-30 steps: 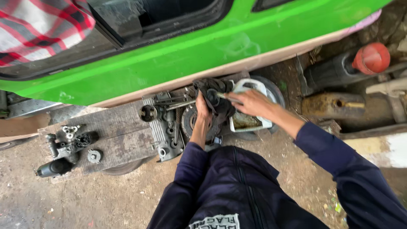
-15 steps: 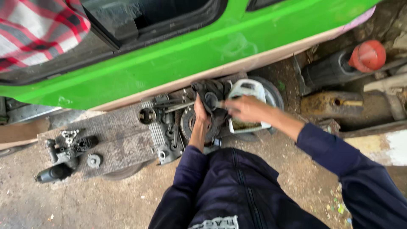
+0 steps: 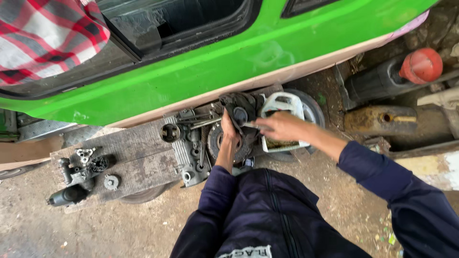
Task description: The person works on a motorcycle clutch assembly laid on a wooden plank beside a green vehicle. They fit and press clutch plates into the clutch hub by hand, use a screwdriver-like tool to adjust components, then wipe and press parts with a dark cloth.
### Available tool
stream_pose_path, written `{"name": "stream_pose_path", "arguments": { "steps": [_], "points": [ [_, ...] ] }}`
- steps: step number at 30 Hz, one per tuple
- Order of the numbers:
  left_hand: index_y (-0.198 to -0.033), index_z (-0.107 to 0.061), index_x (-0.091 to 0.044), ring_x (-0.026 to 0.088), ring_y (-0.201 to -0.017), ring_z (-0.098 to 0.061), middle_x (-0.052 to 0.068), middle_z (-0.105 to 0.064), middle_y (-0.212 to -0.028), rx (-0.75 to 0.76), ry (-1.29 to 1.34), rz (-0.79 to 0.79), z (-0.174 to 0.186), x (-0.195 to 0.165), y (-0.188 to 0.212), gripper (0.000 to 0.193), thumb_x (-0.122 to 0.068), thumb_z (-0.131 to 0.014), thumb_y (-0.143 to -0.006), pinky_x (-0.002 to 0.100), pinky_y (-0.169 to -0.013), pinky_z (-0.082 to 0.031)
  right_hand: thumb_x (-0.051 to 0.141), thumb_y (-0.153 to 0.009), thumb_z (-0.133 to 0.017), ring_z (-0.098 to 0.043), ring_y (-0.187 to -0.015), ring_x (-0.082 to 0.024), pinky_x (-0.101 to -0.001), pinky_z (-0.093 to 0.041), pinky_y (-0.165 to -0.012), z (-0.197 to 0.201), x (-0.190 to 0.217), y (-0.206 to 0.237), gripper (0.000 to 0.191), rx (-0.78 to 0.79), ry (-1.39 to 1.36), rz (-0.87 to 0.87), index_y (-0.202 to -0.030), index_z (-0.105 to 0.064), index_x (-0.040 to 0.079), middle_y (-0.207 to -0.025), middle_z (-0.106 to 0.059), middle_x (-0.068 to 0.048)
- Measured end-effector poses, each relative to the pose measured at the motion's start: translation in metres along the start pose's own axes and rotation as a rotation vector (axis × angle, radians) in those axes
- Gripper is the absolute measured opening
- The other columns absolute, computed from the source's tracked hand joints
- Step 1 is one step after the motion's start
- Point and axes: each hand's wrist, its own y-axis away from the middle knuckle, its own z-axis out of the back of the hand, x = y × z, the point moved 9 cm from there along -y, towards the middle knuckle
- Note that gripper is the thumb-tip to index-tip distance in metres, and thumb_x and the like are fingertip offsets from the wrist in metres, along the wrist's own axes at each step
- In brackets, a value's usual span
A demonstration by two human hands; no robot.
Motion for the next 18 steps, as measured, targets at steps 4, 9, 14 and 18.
{"name": "stream_pose_path", "arguments": {
  "steps": [4, 9, 14, 18],
  "points": [
    [-0.137, -0.056, 0.001, 0.028, -0.114, -0.064, 0.015, -0.065, -0.128, 0.032, -0.032, 0.007, -0.001, 0.000, 0.002, 0.065, -0.054, -0.044, -0.105, 0.044, -0.099, -0.055, 0.021, -0.099, -0.057, -0.061, -0.051, -0.022, -0.0325, -0.060, -0.048, -0.014, -0.014, 0.003, 0.062, 0.140, 0.021, -0.169, -0.158, -0.040, 0.031, -0.097, -0.073, -0.012],
    [-0.127, -0.061, -0.006, 0.025, -0.106, -0.070, 0.011, -0.070, -0.118, -0.020, -0.033, 0.066, 0.005, 0.004, 0.005, 0.064, -0.060, -0.043, -0.098, 0.045, -0.095, -0.058, 0.031, -0.098, -0.064, -0.068, -0.066, -0.020, -0.0433, -0.060, -0.071, -0.003, -0.023, 0.011, 0.047, -0.006, -0.051, -0.186, -0.143, -0.058, 0.022, -0.098, -0.078, -0.008],
    [-0.121, -0.065, -0.007, 0.024, -0.101, -0.071, 0.009, -0.073, -0.112, 0.139, 0.154, 0.136, -0.001, 0.004, 0.004, 0.056, -0.057, -0.050, -0.099, 0.042, -0.093, -0.059, 0.035, -0.096, -0.071, -0.069, -0.084, -0.025, -0.0422, -0.053, -0.071, 0.029, -0.034, 0.037, 0.050, -0.322, -0.346, -0.087, -0.139, -0.058, 0.011, -0.103, -0.075, -0.015],
    [-0.120, -0.066, -0.008, 0.023, -0.102, -0.071, 0.009, -0.073, -0.112, 0.139, 0.177, 0.083, 0.002, -0.002, 0.002, 0.050, -0.052, -0.054, -0.101, 0.041, -0.095, -0.059, 0.038, -0.096, -0.068, -0.068, -0.068, -0.027, -0.0437, -0.050, -0.063, 0.009, -0.076, 0.061, 0.053, -0.255, -0.368, -0.486, -0.134, -0.047, 0.007, -0.086, -0.075, -0.017]
  ]
}}
